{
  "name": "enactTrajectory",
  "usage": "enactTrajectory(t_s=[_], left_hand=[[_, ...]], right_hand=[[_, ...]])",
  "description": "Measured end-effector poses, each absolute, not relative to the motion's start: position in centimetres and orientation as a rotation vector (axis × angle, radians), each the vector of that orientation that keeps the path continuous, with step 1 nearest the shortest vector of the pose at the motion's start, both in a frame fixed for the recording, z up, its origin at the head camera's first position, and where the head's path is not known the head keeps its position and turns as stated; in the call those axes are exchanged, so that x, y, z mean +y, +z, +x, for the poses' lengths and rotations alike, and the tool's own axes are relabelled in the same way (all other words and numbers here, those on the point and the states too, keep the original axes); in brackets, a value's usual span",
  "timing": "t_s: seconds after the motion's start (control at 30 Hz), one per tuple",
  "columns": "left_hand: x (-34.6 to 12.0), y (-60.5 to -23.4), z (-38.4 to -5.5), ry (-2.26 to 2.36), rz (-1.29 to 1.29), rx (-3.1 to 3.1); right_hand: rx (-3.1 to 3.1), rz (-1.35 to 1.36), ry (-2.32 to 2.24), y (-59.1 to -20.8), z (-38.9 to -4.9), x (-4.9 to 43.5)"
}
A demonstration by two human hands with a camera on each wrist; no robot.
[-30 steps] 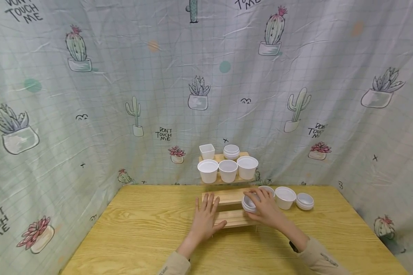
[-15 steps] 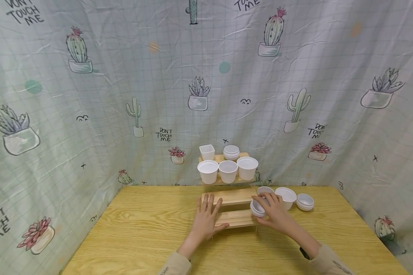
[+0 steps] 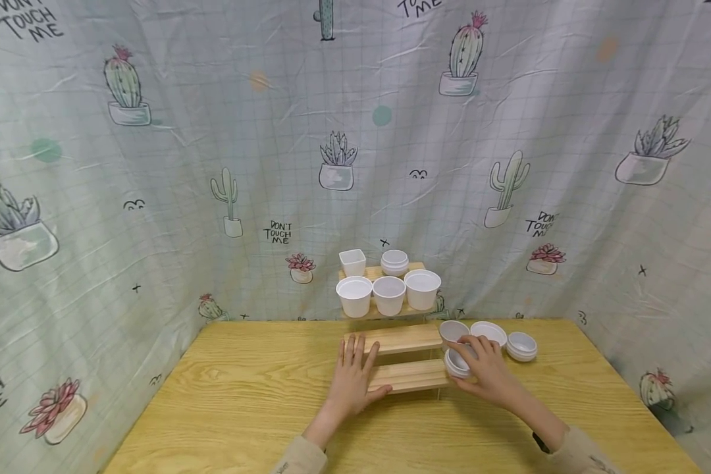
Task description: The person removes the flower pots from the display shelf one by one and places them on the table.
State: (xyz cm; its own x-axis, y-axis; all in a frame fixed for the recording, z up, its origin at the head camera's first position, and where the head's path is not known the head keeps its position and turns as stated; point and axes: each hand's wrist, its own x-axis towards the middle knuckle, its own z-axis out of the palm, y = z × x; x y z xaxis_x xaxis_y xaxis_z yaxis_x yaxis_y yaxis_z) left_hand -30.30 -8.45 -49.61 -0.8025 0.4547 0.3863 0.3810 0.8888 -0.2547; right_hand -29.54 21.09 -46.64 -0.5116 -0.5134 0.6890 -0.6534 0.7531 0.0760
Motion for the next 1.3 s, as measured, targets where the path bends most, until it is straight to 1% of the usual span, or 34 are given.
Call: enactTrajectory(t_s=[0.47, 0.93, 1.3], left_hand=[[-8.5, -49.4, -30.1, 0.229, -0.616, -2.629], [-8.4, -49.2, -30.2, 0.299, -0.617, -2.581], [-8.3, -49.3, -30.1, 0.311, -0.607, -2.598]], right_hand=[[-2.261, 0.871, 0.222, -47.9, -29.5, 23.0], [-2.319, 0.840, 0.139, -49.8, -30.4, 23.2], [-2.449, 0.791, 0.114, -50.5, -31.2, 22.7]])
